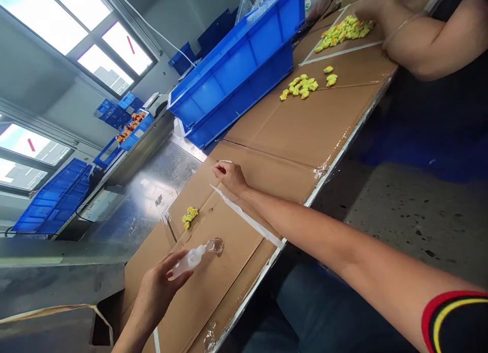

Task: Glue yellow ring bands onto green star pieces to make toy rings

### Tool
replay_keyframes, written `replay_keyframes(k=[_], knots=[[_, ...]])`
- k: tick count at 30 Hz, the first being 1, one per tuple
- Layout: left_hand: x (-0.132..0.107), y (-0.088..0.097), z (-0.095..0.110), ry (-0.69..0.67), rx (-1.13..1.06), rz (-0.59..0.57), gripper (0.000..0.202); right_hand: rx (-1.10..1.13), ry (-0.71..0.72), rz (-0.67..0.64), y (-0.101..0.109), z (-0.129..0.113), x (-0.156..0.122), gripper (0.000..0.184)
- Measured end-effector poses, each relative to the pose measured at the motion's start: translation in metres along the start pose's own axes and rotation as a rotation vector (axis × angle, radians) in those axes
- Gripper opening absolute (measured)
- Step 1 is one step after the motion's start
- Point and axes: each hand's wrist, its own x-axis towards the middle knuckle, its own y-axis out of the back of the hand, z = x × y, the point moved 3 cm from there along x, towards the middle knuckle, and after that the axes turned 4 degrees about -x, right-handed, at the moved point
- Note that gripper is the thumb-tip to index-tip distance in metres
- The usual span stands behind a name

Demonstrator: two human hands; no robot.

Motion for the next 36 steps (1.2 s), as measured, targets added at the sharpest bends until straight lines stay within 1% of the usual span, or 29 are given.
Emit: replay_keyframes(k=[4,9,18,24,30,33,36], knots=[[-0.003,-0.007,-0.004,0.046,-0.1,0.019,0.035,0.004,-0.001,-0.002,-0.001,0.001,-0.001,0.022],[-0.005,-0.013,-0.006,0.046,-0.191,0.028,0.034,0.002,-0.002,-0.006,-0.003,0.003,-0.002,0.021],[0.001,-0.02,-0.018,0.092,-0.247,0.01,0.036,-0.007,-0.005,-0.015,-0.005,0.004,-0.002,0.021],[0.0,-0.021,-0.02,0.121,-0.28,-0.007,0.037,-0.008,-0.007,-0.015,-0.005,0.004,-0.001,0.022],[-0.005,-0.025,-0.024,0.151,-0.35,0.015,0.036,0.011,-0.017,-0.022,-0.004,0.003,-0.002,0.021],[-0.011,-0.023,-0.023,0.149,-0.481,-0.013,0.037,0.021,-0.027,-0.022,-0.004,0.004,-0.003,0.021],[-0.01,-0.008,-0.023,0.133,-0.662,0.012,0.039,0.025,-0.033,-0.019,-0.004,0.004,-0.003,0.021]])
